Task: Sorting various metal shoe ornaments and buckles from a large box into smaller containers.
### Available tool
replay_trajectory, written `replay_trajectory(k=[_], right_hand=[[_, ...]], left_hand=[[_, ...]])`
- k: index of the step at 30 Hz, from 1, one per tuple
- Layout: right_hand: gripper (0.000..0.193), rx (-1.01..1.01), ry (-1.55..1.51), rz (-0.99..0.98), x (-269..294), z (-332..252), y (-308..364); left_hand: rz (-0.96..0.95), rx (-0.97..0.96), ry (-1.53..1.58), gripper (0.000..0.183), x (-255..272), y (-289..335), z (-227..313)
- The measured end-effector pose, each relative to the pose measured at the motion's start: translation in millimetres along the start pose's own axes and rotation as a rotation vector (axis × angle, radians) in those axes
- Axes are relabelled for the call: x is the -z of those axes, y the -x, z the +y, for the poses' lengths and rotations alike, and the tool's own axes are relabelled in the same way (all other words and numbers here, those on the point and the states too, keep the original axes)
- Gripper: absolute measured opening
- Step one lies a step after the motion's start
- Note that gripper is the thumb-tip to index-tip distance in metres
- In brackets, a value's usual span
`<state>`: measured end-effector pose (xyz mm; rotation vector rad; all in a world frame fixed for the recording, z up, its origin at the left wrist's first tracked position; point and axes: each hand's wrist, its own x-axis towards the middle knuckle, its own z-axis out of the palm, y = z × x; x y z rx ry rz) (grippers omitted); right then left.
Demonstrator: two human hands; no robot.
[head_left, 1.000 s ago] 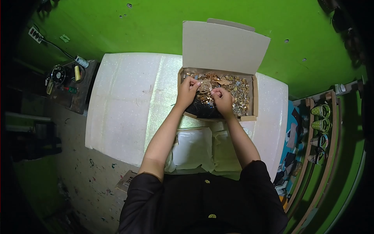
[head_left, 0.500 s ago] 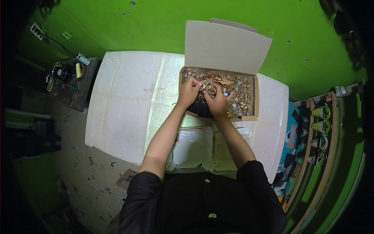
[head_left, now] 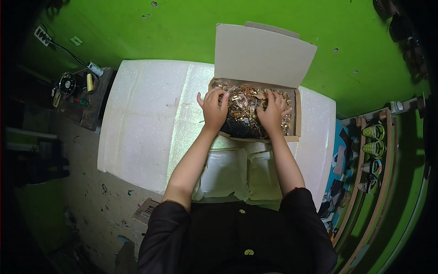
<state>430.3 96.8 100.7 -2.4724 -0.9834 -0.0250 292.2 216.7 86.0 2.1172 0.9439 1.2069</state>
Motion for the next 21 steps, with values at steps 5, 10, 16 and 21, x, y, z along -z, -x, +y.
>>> replay_trajectory(k=[5,10,16,21], right_hand=[[0.042,0.163,0.004,-0.231,-23.0,-18.7,-14.7],[0.051,0.277,0.047,-0.22,-56.4,-30.6,-30.1],[0.057,0.291,0.153,-0.402,-65.2,-47.5,-41.6],[0.046,0.254,0.245,-0.501,-59.6,-58.0,-51.3]], left_hand=[[0.048,0.051,-0.051,0.012,11.9,-2.8,-4.0],[0.027,0.234,-0.158,0.014,19.7,-1.5,-17.3],[0.039,0.293,-0.164,0.016,17.6,10.2,-24.6],[-0.005,0.295,-0.22,0.015,16.4,11.2,-24.1]])
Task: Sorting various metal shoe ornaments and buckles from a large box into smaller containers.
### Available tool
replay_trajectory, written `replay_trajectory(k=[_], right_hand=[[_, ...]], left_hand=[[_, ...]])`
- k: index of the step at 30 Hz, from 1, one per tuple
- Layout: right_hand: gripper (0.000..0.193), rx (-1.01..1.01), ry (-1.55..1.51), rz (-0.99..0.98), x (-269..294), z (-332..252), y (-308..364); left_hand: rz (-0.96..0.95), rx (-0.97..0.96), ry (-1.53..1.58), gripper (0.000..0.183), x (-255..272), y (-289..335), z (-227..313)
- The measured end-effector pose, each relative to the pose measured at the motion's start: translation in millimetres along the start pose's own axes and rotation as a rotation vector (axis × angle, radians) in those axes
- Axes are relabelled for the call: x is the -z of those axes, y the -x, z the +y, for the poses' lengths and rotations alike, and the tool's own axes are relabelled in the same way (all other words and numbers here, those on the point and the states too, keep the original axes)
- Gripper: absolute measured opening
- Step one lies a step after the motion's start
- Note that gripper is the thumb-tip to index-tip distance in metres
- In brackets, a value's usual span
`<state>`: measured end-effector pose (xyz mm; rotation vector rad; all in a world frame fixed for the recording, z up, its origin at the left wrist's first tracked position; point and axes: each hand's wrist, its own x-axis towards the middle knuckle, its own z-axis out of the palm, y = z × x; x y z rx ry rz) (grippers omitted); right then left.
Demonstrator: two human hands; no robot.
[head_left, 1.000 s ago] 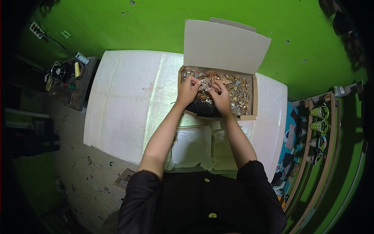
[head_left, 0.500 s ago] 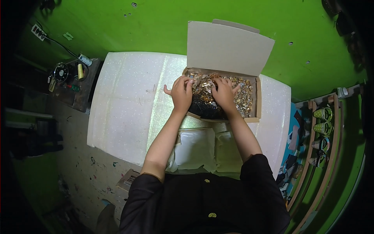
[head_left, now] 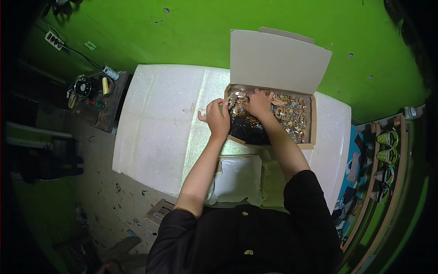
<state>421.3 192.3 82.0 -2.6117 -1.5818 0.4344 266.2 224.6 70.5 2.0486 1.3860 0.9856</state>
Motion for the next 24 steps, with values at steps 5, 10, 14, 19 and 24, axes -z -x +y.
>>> replay_trajectory(k=[5,10,14,19,24], right_hand=[[0.049,0.131,-0.006,0.037,6.7,16.9,11.0],[0.043,-0.003,-0.263,0.082,2.4,49.7,11.9],[0.032,-0.045,-0.71,0.128,-13.9,98.3,6.3],[0.014,0.033,-1.182,0.003,-11.4,102.5,12.7],[0.012,0.14,-0.799,0.193,6.7,94.6,32.5]], left_hand=[[0.004,-0.026,-0.036,0.017,0.8,-1.4,-1.2],[0.009,-0.041,-0.034,0.016,-0.4,-1.9,-2.7],[-0.006,-0.071,-0.009,0.016,-3.3,-2.2,4.2],[-0.015,-0.074,-0.006,0.015,-1.7,-1.4,1.5],[-0.01,-0.078,-0.014,0.015,-0.2,-0.6,1.0]])
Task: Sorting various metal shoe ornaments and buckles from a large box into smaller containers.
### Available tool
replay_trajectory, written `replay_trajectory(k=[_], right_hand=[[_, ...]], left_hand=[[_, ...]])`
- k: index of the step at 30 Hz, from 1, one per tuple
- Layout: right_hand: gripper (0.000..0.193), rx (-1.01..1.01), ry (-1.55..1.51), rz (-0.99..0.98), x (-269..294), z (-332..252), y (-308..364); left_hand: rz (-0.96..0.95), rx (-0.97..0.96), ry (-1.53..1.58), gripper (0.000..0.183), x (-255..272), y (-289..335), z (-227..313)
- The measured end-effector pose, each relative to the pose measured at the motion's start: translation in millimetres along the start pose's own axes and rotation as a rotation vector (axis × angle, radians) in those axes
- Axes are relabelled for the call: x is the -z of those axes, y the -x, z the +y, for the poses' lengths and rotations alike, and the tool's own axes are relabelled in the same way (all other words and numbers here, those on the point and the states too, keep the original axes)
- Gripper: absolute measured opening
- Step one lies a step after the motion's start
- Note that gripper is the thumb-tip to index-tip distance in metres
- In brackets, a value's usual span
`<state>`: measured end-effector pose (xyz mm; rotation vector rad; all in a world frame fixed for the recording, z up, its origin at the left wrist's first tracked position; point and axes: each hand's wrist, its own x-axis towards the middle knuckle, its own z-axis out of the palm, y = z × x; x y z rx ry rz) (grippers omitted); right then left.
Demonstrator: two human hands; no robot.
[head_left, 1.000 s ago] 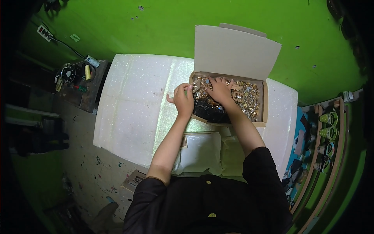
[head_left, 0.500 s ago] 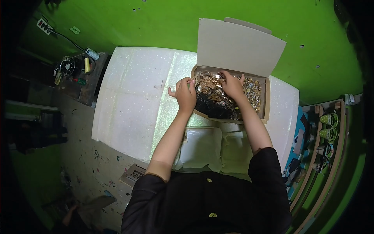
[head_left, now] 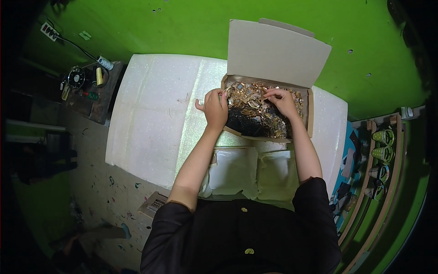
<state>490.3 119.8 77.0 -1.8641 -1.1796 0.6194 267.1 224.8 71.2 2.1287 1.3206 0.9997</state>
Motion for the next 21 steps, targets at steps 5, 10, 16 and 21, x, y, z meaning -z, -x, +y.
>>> replay_trajectory(k=[5,10,16,21], right_hand=[[0.012,0.14,-0.016,0.102,9.9,-6.2,14.4],[0.015,-0.048,-0.405,-0.054,16.7,-22.0,29.4],[0.028,0.024,-0.473,0.059,-2.2,-48.6,58.6],[0.04,-0.057,-0.783,0.084,-20.7,-80.3,89.0]], left_hand=[[-0.027,-0.085,0.062,0.018,1.8,-0.7,3.7],[-0.142,-0.004,0.216,0.02,10.9,5.3,19.8],[-0.316,0.192,0.474,0.025,20.2,16.8,26.8],[-0.407,0.263,0.641,0.025,37.9,35.1,32.4]])
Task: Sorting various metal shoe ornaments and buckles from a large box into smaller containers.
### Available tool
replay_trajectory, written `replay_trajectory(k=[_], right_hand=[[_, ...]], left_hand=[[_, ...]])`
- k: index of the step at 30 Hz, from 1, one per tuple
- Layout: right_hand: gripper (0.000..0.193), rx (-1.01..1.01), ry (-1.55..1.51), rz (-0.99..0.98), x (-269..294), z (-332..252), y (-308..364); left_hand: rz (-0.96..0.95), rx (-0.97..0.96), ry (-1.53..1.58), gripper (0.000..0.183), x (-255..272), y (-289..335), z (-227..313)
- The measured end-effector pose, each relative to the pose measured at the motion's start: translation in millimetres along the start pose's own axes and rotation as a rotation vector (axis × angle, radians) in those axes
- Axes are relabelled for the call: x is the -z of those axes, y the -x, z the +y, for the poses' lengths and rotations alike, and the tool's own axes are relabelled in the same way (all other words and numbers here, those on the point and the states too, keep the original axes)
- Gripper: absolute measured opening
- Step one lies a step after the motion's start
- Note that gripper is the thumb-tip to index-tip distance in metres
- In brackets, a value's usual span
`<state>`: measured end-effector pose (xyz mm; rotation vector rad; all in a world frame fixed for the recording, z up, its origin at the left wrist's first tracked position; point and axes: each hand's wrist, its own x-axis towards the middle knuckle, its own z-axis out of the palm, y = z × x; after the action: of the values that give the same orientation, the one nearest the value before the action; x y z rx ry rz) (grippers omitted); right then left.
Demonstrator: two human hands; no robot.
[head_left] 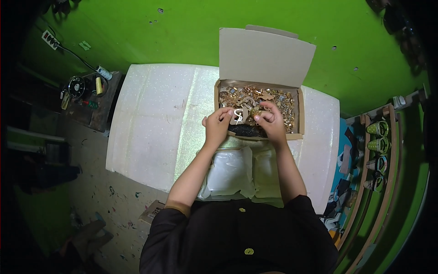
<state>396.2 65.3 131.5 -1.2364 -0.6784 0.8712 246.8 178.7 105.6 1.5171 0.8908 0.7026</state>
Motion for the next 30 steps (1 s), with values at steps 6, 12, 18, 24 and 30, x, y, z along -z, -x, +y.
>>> replay_trajectory(k=[6,12,18,24,30], right_hand=[[0.028,-0.054,-0.116,0.106,-10.0,15.0,52.9],[0.021,-0.082,-0.309,0.18,-36.4,26.7,105.1],[0.025,0.054,0.003,0.299,-64.0,34.2,129.2],[0.023,-0.107,-0.301,0.275,-82.3,34.2,141.1],[0.028,-0.134,-0.188,0.304,-91.1,50.8,154.6]], left_hand=[[-0.124,0.08,0.336,0.015,11.4,41.6,4.8],[-0.239,0.125,0.353,0.012,10.4,96.5,-8.1],[-0.217,0.135,0.382,0.008,14.9,134.9,-11.1],[-0.163,0.041,0.427,0.012,24.0,159.7,-25.6],[-0.165,-0.012,0.033,0.027,35.3,180.0,-35.4]])
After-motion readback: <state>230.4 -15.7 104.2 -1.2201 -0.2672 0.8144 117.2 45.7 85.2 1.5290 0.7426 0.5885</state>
